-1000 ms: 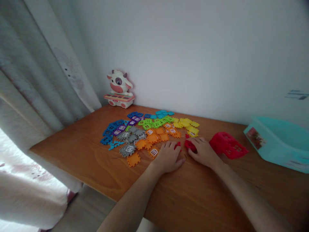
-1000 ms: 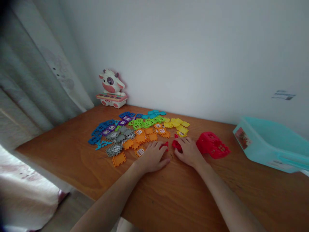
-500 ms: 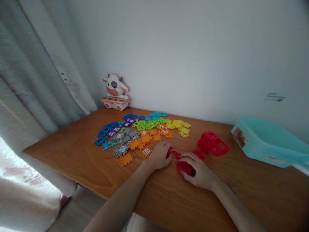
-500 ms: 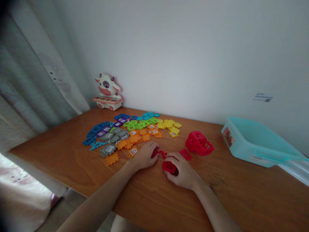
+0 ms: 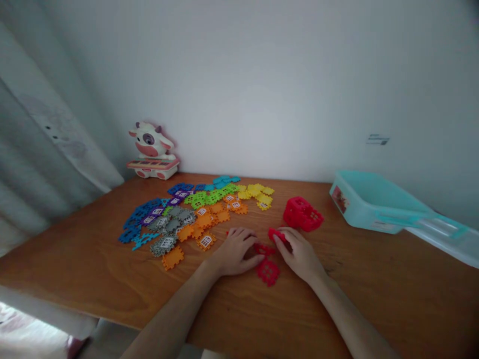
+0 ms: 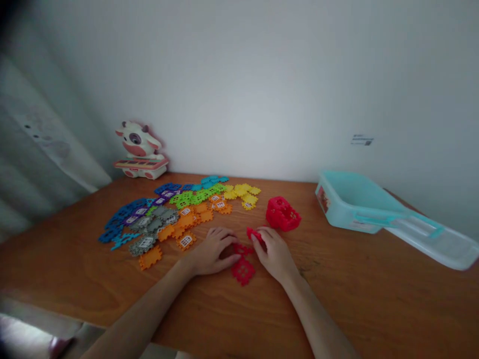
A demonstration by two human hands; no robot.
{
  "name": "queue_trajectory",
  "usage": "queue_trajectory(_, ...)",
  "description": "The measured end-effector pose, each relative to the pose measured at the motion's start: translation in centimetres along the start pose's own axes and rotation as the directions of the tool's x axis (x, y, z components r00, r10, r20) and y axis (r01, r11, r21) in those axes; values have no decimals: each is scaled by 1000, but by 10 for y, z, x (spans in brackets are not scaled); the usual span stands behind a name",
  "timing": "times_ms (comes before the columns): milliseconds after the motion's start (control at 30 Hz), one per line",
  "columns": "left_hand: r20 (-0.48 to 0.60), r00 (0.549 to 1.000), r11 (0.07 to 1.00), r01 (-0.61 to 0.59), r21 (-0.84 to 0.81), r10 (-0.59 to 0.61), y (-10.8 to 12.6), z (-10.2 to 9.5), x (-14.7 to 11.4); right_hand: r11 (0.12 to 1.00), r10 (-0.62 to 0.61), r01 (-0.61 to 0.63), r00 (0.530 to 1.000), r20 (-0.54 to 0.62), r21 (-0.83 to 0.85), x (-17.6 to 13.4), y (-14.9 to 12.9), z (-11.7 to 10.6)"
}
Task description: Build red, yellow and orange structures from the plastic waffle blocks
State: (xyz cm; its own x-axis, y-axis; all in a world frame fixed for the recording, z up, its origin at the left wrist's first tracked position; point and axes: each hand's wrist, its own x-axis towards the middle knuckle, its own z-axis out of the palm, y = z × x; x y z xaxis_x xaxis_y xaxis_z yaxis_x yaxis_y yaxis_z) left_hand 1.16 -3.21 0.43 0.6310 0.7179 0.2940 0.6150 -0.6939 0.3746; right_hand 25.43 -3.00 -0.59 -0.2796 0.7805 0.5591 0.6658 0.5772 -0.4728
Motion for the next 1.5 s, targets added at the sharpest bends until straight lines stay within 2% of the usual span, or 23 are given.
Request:
queue_trajectory(200, 110, 971, 976, -205, -76, 212, 14, 0, 1, 995, 96, -93, 993, 67, -46, -1, 7, -1)
queue_trajectory(433, 103, 948, 949, -287, -131, 301, 26, -4, 2, 997, 78, -76, 994, 70, -27, 0, -2, -3)
queue_trajectory(600, 130, 956, 952, -234, -199, 262, 24, -6, -1, 983, 159, -157, 987, -7, 99, -1, 3, 4)
queue_trajectory(800, 99, 956, 948, -252, -196, 275, 20, 1, -1, 974, 192, -192, 981, 16, 123, -4, 8, 7)
queue_trajectory(933, 64, 951, 937, -286, -200, 304, 19, 0, 0, 986, 139, -139, 990, -1, 93, -5, 6, 6)
queue_trajectory(1133, -6, 978, 968, -209, -139, 210, 18, -6, 0, 997, 1, 2, 999, -35, 83, -1, -2, -2)
queue_trajectory(1333, -36, 989, 988, -146, -53, 144, 12, -2, -1, 1000, 7, -5, 996, -89, 17, -1, -1, -5)
queue_trajectory(1433, -42, 993, 992, -114, -59, 111, 11, 2, -2, 999, -43, 41, 993, -106, -22, -4, -2, -8)
queue_trajectory(1500, -89, 994, 994, -69, -79, 62, 11, 4, -1, 997, -75, 72, 985, -155, -29, -6, -2, -11)
